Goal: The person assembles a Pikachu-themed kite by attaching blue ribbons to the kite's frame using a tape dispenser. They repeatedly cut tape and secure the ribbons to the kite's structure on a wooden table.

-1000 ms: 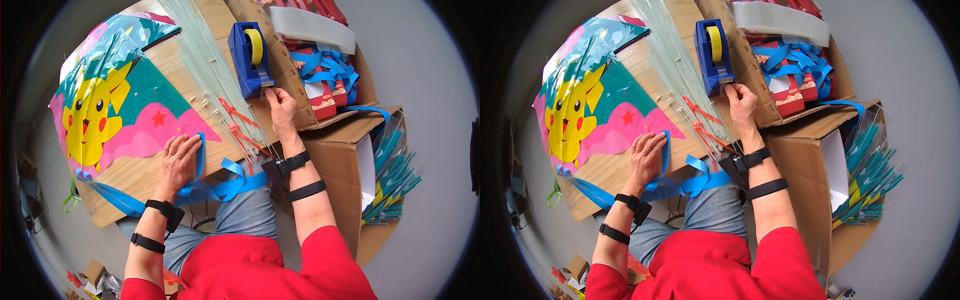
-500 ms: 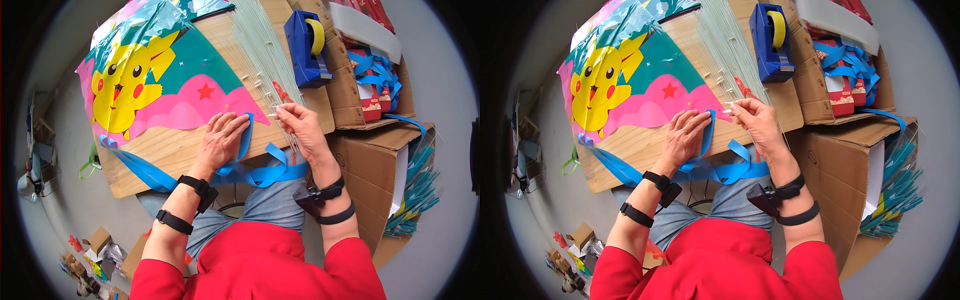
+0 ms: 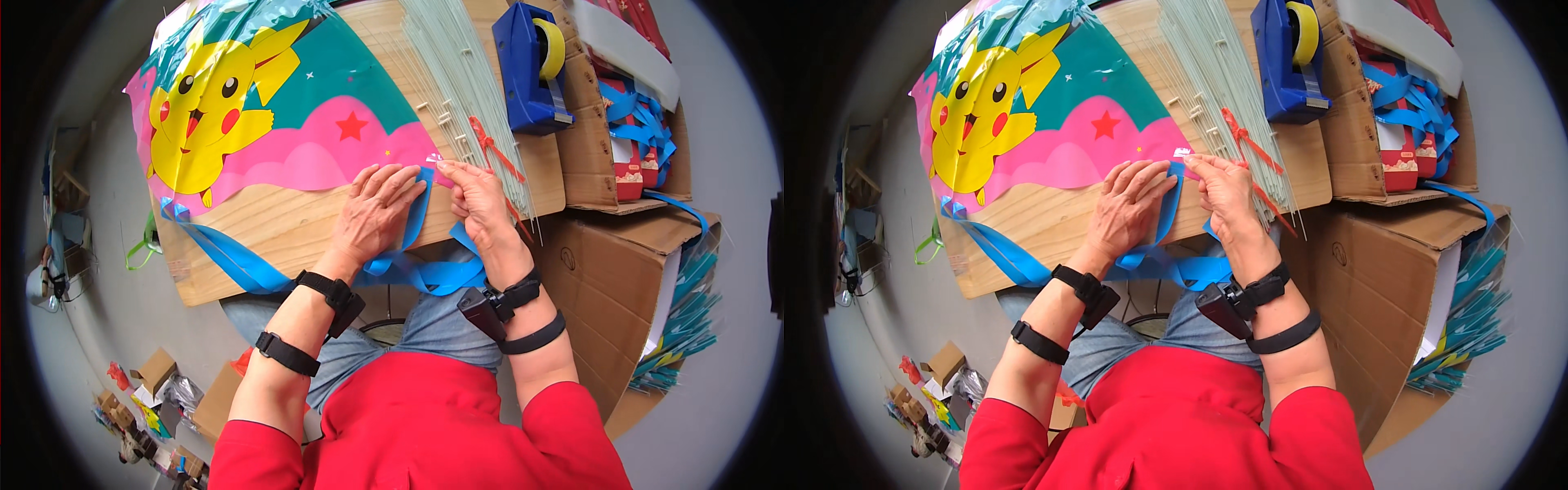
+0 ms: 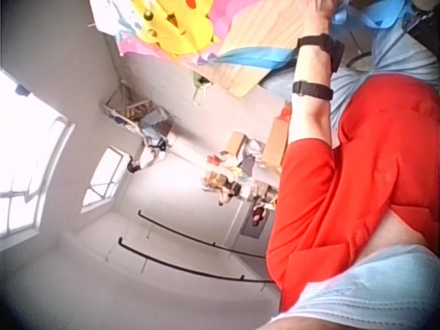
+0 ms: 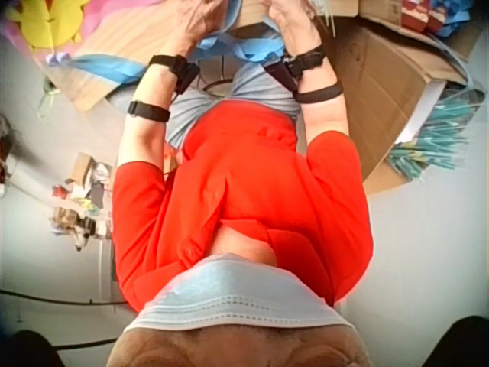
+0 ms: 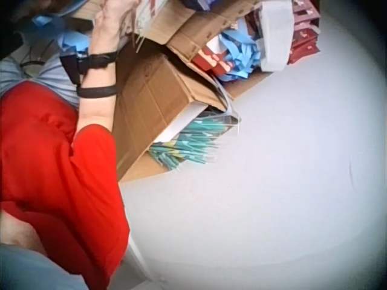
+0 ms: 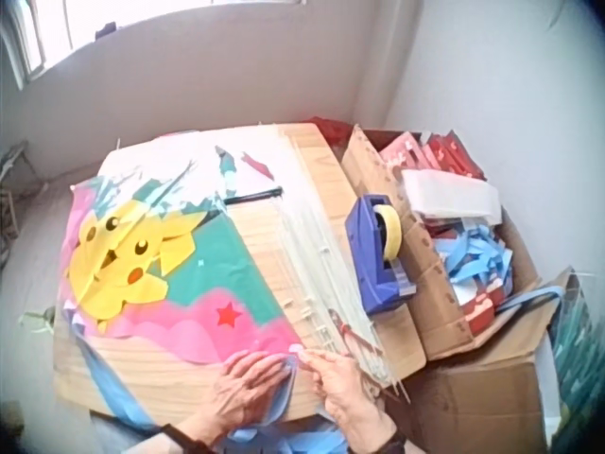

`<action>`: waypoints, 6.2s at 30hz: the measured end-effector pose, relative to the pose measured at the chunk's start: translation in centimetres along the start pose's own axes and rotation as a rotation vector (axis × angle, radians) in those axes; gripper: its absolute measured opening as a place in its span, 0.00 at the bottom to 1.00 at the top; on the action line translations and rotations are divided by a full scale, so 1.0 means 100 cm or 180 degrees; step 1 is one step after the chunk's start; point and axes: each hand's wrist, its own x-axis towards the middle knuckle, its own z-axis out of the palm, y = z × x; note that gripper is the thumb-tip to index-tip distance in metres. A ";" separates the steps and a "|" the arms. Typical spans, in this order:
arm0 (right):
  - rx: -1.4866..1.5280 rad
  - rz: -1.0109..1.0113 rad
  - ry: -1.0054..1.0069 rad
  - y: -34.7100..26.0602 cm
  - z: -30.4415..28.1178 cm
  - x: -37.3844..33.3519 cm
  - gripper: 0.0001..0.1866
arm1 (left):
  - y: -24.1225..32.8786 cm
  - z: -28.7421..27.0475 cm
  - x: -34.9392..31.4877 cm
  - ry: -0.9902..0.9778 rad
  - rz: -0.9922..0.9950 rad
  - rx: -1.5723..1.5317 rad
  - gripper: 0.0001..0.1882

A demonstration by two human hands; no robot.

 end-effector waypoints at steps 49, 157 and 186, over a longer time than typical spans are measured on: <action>-0.0502 -0.0464 0.0615 0.015 0.018 0.008 0.08 | 0.000 0.003 -0.001 -0.0027 0.0060 0.0155 0.26; -0.3967 -0.4150 0.0366 -0.005 0.148 0.044 0.03 | -0.051 -0.097 -0.119 0.0081 -0.2308 -0.2838 0.45; -0.5809 -0.3864 0.0308 0.049 0.097 0.018 0.20 | -0.076 -0.107 -0.201 -0.0191 -0.2533 0.1116 0.38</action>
